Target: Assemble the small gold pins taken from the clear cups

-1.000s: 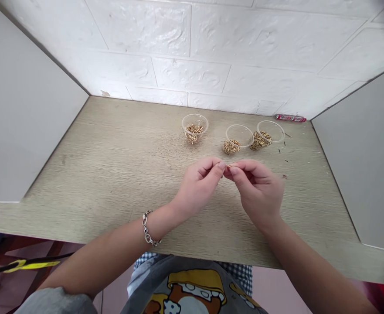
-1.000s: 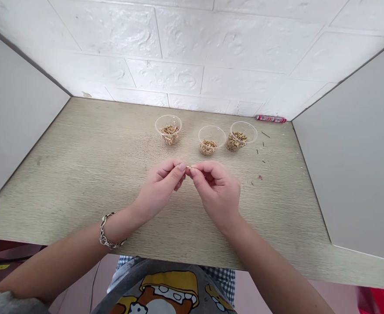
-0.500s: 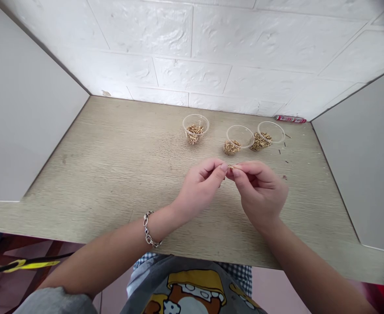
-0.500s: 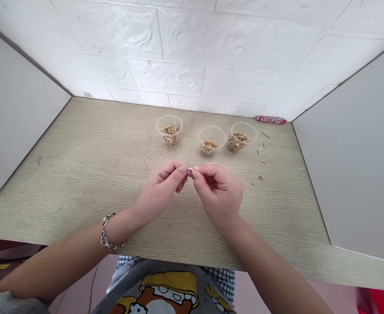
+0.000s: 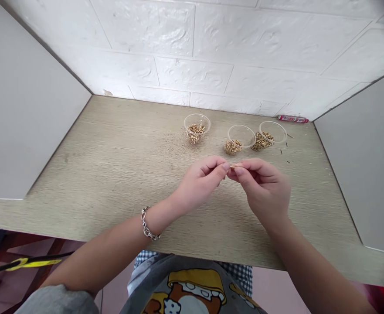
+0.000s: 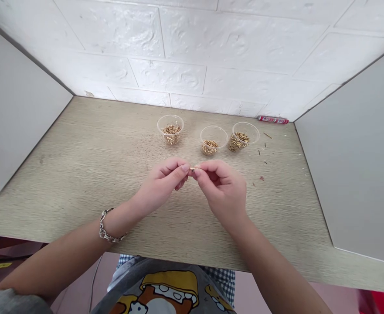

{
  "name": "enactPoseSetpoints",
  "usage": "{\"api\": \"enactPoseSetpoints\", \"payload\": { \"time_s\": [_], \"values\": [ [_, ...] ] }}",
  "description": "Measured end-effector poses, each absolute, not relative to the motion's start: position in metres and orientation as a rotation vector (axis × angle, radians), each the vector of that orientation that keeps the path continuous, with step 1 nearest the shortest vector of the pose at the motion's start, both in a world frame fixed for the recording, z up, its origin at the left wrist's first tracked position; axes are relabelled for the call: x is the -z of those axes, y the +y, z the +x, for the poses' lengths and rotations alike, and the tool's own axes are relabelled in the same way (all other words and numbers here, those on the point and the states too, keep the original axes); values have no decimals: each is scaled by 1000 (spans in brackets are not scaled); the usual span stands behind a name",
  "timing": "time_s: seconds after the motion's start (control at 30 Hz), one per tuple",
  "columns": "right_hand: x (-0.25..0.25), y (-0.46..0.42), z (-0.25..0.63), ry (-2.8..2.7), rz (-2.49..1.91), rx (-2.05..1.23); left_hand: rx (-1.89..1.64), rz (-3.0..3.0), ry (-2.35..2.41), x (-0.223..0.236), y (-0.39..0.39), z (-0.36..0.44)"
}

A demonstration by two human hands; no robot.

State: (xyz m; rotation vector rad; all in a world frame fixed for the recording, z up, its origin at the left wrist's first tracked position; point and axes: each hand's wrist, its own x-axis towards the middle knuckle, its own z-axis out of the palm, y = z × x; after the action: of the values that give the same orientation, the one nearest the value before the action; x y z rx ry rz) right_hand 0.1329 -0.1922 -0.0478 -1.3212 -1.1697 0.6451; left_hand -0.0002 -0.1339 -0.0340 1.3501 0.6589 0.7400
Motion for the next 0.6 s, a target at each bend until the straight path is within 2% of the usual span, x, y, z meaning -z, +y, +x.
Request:
{"api": "enactPoseSetpoints", "payload": {
  "time_s": [0.6],
  "values": [
    [49, -193, 131, -1189, -1289, -578, -751, 1329, 643, 32, -136, 0]
  ]
}}
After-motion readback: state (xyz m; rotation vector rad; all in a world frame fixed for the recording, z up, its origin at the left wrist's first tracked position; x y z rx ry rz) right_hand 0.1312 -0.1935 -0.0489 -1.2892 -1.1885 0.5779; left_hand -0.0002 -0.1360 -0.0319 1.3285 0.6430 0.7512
